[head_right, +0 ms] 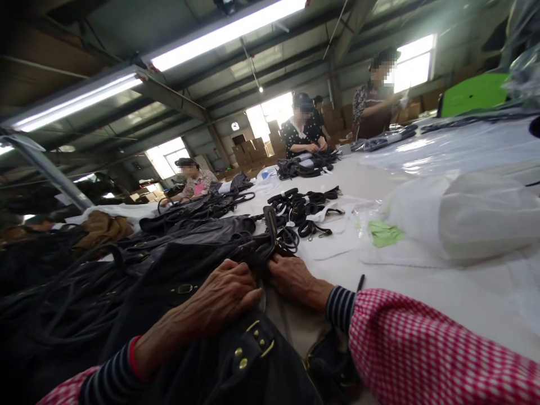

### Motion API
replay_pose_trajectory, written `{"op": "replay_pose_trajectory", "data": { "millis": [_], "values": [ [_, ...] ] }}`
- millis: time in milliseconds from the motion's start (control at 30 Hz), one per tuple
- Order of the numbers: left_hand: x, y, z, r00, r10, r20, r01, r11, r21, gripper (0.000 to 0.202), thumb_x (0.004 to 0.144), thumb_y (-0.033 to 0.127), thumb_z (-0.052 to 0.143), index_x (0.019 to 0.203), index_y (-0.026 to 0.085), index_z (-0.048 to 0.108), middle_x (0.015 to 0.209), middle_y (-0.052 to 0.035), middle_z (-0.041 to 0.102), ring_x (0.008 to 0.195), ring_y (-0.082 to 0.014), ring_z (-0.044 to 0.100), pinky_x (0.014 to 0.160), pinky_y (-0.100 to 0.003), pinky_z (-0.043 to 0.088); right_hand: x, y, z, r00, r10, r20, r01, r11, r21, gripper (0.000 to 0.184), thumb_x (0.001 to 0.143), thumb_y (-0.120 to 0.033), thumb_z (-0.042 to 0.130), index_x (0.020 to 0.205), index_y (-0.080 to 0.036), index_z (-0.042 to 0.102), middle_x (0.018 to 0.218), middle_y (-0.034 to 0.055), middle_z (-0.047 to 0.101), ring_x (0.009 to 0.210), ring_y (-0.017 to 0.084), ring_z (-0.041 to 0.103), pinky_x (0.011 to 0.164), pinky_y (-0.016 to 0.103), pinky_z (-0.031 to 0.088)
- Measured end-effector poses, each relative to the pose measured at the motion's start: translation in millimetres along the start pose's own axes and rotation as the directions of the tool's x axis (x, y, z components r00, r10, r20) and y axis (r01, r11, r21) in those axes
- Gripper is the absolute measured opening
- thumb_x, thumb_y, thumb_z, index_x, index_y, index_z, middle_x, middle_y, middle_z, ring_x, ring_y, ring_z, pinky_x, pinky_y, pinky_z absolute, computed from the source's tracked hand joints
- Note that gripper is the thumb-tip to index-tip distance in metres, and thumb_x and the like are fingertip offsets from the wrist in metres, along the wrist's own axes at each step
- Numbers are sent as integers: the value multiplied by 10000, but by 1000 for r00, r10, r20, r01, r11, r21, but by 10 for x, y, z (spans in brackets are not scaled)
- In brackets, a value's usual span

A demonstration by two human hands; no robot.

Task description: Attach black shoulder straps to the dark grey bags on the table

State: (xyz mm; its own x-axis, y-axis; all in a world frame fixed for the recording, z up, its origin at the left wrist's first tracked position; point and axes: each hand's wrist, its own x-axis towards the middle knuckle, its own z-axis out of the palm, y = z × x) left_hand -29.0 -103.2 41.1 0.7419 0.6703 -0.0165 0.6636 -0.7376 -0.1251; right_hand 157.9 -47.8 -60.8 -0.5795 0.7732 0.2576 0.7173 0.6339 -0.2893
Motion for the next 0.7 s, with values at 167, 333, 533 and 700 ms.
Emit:
{"op": "replay_pose_trajectory", "data": {
  "millis": [167,333,533,700],
  "values": [
    [185,-120,138,994,-105,28,103,993,61,385,1041,327,434,754,194,654,767,-50,654,783,-207,551,805,-402,334,35,-26,256,997,-81,8,82,987,-135,174,1001,-162,456,1095,-151,602,1015,134,685,844,226,676,629,286,415],
    [127,-174,470,989,-38,-140,37,999,-13,148,914,135,550,998,225,634,1121,-29,682,1109,-232,540,981,-439,288,58,-27,237,998,57,-8,-58,988,-140,156,972,-102,450,1017,-135,596,992,146,695,794,206,676,593,280,380],
    [80,-357,570,990,51,-130,-61,995,-74,90,936,193,550,986,255,590,1050,23,668,1156,-224,538,1122,-596,117,90,-39,232,983,182,-36,-181,983,32,97,944,-116,499,992,-151,576,901,80,695,829,203,671,653,277,401],
    [111,-300,552,991,-17,-132,5,995,-96,72,962,220,524,990,231,589,1050,2,645,1153,-233,524,1124,-626,154,67,-33,249,998,66,-9,-66,993,-94,102,929,-79,529,932,-151,601,926,86,668,783,195,652,632,282,408]
  ]
}}
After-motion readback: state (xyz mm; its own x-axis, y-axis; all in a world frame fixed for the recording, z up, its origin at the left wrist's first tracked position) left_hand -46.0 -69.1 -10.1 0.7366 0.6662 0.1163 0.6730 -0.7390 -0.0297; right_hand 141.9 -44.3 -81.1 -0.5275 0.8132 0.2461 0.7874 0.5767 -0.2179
